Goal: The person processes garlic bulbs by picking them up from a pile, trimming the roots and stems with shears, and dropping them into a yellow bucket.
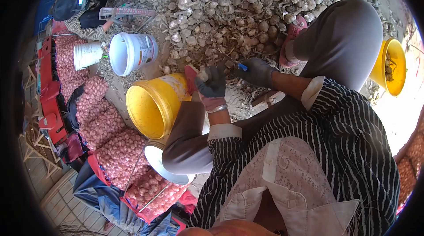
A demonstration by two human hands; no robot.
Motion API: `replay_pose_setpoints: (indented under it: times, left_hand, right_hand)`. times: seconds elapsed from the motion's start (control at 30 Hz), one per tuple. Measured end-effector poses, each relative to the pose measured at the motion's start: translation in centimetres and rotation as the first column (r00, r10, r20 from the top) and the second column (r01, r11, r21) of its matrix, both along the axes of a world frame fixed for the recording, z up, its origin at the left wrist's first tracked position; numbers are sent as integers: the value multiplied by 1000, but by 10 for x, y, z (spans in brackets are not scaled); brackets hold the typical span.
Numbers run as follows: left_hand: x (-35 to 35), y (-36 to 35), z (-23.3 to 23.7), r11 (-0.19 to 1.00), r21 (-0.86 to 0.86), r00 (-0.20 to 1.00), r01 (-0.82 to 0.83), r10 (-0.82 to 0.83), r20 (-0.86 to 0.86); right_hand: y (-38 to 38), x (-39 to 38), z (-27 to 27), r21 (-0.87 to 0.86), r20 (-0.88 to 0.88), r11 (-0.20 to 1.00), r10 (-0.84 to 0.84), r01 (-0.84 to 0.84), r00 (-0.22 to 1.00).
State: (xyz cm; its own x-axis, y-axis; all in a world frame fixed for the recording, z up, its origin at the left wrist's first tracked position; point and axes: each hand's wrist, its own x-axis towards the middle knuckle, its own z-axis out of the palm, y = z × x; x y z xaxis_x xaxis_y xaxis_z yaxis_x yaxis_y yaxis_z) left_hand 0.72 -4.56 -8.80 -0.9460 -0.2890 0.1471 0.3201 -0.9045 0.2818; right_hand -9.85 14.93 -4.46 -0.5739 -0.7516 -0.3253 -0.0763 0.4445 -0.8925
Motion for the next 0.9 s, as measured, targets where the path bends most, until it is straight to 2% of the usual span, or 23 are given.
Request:
replay_pose_setpoints:
  times: [0.03, 0.07, 0.1, 0.13, 0.17, 0.2, 0.23, 0.3, 0.37, 0.4, 0.43, 0.47, 0.57, 0.6, 0.67, 0.7, 0.77, 0.8, 0.87, 0.9]
  left_hand:
    - [2, -5, 43, 965, -98, 946, -244, 259, 194]
    - [10, -10, 93, 866, -236, 792, -440, 498, 353]
    - [19, -26, 125, 764, -275, 734, -583, 641, 223]
    - [23, -37, 146, 634, -292, 641, -716, 763, 86]
    - [18, -38, 157, 627, -297, 632, -720, 769, 92]
    - [14, -40, 166, 554, -244, 504, -796, 830, 239]
    - [11, -44, 170, 466, -206, 367, -861, 848, 383]
    - [13, -58, 108, 734, -231, 542, -638, 642, 542]
    - [-14, -48, 68, 890, -336, 344, -309, 434, 833]
    - [-26, -49, 44, 925, -290, 326, -244, 360, 874]
    - [-37, -55, 21, 954, -241, 302, -180, 287, 909]
    - [-49, -63, 4, 955, -237, 300, -178, 282, 911]
    - [-76, -104, -56, 976, -214, 166, -44, 218, 962]
    - [-91, -115, -63, 978, -207, 167, -38, 210, 963]
    - [-117, -134, -74, 960, -279, 58, 33, 277, 959]
    - [-126, -155, -96, 961, -275, 58, 38, 273, 960]
    - [-129, -192, -147, 888, -278, -315, 367, 400, 861]
    - [-133, -192, -145, 887, -275, -313, 371, 398, 862]
    - [-137, -185, -120, 845, -326, -291, 423, 468, 834]
    - [-135, -164, -99, 916, -358, -130, 180, 382, 915]
  right_hand:
    - [-2, -8, 10, 3, -2, 1000, 6, -6, 1000]
    - [1, -16, 21, -5, 336, 992, -119, 128, 934]
    - [2, -22, 35, 37, 637, 966, -220, 255, 739]
    - [2, -31, 43, 43, 643, 968, -216, 248, 735]
    - [0, -42, 49, 6, 869, 917, -202, 398, 451]
    - [-3, -49, 50, 30, 987, 840, -112, 542, 119]
    - [-8, -49, 47, 54, 986, 828, -131, 558, 99]
    - [-15, -46, 36, 77, 985, 810, -151, 581, 80]
    - [-18, -38, 17, 215, 926, 850, -334, 481, 176]
    - [-17, -39, 15, 223, 923, 849, -342, 480, 175]
    - [-16, -39, 14, 183, 874, 852, -369, 491, 315]
    - [-16, -39, 12, 140, 806, 856, -390, 497, 445]
    - [-14, -52, 13, 161, 815, 896, -356, 413, 456]
    - [-14, -52, 9, 167, 813, 893, -365, 419, 454]
    - [-15, -49, 2, 127, 733, 913, -350, 388, 583]
    - [-15, -49, 4, 132, 733, 911, -355, 392, 580]
    - [-15, -48, 12, 159, 591, 964, -266, 214, 762]
    - [-15, -43, 6, 162, 590, 963, -271, 217, 761]
    - [-12, -30, -14, 6, 273, 986, -159, 164, 949]
    - [-11, -31, -8, 4, 276, 987, -158, 164, 948]
